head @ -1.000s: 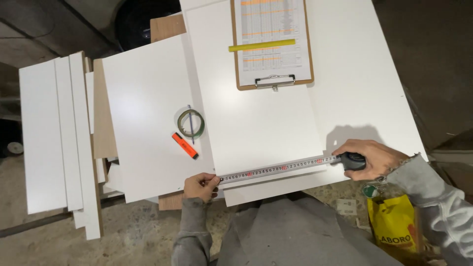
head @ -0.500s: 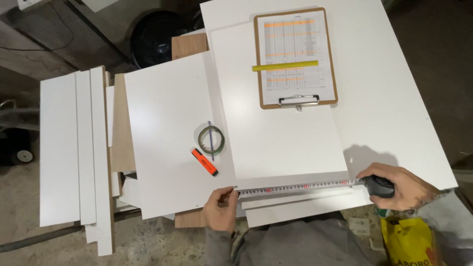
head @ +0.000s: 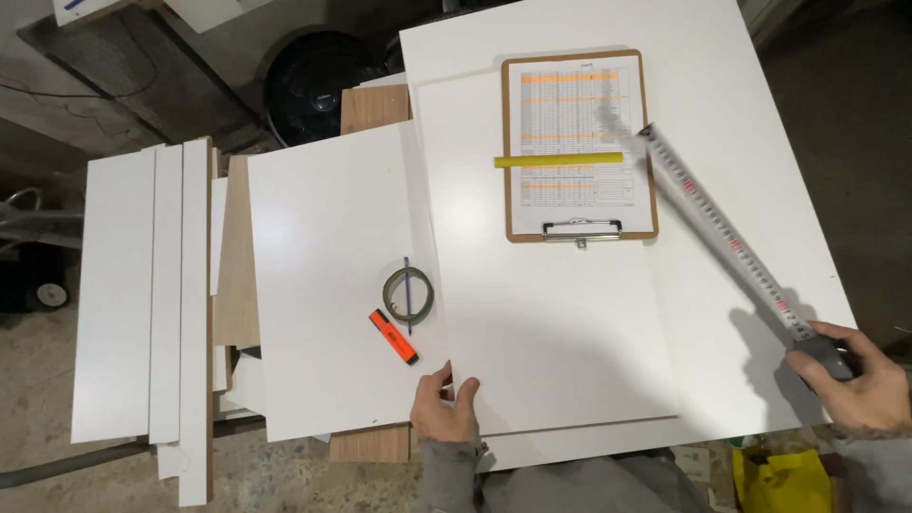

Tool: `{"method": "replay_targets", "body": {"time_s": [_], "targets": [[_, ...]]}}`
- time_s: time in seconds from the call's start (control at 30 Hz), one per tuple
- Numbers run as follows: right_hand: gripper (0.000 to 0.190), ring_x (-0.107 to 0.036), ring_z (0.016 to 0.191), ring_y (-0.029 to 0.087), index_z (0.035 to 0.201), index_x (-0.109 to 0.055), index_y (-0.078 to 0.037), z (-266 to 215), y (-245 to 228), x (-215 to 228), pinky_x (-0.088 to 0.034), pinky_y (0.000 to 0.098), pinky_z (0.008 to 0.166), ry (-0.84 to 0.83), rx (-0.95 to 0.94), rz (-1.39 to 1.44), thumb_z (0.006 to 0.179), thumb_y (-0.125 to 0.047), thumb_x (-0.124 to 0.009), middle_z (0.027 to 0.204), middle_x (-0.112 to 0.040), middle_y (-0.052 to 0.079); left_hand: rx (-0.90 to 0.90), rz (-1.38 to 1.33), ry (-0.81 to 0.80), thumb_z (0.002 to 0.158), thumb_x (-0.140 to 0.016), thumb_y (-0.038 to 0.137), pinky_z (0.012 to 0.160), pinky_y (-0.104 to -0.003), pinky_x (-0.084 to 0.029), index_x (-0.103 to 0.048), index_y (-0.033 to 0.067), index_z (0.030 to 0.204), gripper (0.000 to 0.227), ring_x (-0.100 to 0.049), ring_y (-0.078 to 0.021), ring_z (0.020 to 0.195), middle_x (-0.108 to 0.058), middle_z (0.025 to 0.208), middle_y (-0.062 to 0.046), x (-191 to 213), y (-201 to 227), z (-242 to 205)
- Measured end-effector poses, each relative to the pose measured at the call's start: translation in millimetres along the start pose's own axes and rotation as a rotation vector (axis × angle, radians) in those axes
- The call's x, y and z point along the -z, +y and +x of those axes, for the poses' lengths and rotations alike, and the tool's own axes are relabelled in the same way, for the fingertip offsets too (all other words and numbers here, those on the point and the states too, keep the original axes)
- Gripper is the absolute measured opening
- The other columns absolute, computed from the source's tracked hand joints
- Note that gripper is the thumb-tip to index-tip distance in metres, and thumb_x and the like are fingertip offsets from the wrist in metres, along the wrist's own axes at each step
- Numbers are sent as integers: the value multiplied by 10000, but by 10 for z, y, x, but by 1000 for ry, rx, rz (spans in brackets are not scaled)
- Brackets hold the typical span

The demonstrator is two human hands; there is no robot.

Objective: Measure white furniture boards using a tape measure and mark them with tape and a pen according to a list.

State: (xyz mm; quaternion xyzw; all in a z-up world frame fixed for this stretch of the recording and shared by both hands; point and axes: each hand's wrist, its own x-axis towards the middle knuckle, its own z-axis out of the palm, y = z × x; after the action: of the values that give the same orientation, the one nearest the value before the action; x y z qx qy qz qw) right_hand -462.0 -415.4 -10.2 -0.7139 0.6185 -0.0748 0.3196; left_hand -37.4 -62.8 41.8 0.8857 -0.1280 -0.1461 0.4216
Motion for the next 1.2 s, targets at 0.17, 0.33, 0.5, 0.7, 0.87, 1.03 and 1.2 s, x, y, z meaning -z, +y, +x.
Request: {"method": "replay_targets", "body": {"time_s": [0.17,0.33,0.5,0.7,0.87,1.03,1.2], "targets": [[663,-736,804,333,1387,-571,94,-40,-510,-113,-615,473,683,263,-44,-173,965,-357,-809,942,-726,247,104,70,35,695,-876,188,648,-374,-532,-718,1,971,370,-644,-235,718,-693,898,-108,48,243,0],[745,-719,957,383,1357,-587,71,-120,-1275,-215,-616,505,809,326,28,-324,868,-432,-837,1097,-692,271,-191,135,144,774,-801,142,748,-418,-524,-657,-28,1039,346,-625,-314,896,-634,1044,-185,-87,511,93],[899,-552,1225,363,1398,-598,-2,-355,-2108,-189,-503,548,1045,433,206,-880,746,-582,-811,1324,-602,231,-712,207,-81,873,-734,106,899,-454,-523,-652,3,1187,341,-602,-381,1101,-601,1241,-251,-568,954,565],[665,-555,1195,374,1317,-612,18,-8,-2695,-416,-530,540,934,187,566,-355,840,-421,-758,1301,-604,267,-887,317,-273,841,-715,115,1046,-614,-371,-593,-65,1295,503,-457,-491,1287,-491,1413,-285,-1347,1524,1050],[457,-679,1053,315,1183,-674,5,-377,-3071,-435,-598,448,834,65,687,-148,854,-302,-759,1121,-707,207,-894,557,-262,825,-672,13,1054,-612,-396,-620,-44,1229,412,-515,-446,1262,-560,1329,-270,-1132,1327,678],[369,-730,911,302,1087,-703,2,-1192,-2996,-860,-613,400,786,-139,990,-34,818,-236,-788,1019,-730,200,-945,626,-202,828,-657,35,961,-571,-471,-642,-50,1176,358,-589,-430,1128,-617,1194,-276,-832,803,4],[372,-662,940,361,994,-668,13,-1716,-3175,-862,-559,439,753,-321,918,-77,751,-238,-797,1035,-661,198,-1006,474,-143,971,-572,200,818,-459,-483,-680,-38,1163,324,-596,-339,994,-630,1105,-191,-795,363,-493]]}}
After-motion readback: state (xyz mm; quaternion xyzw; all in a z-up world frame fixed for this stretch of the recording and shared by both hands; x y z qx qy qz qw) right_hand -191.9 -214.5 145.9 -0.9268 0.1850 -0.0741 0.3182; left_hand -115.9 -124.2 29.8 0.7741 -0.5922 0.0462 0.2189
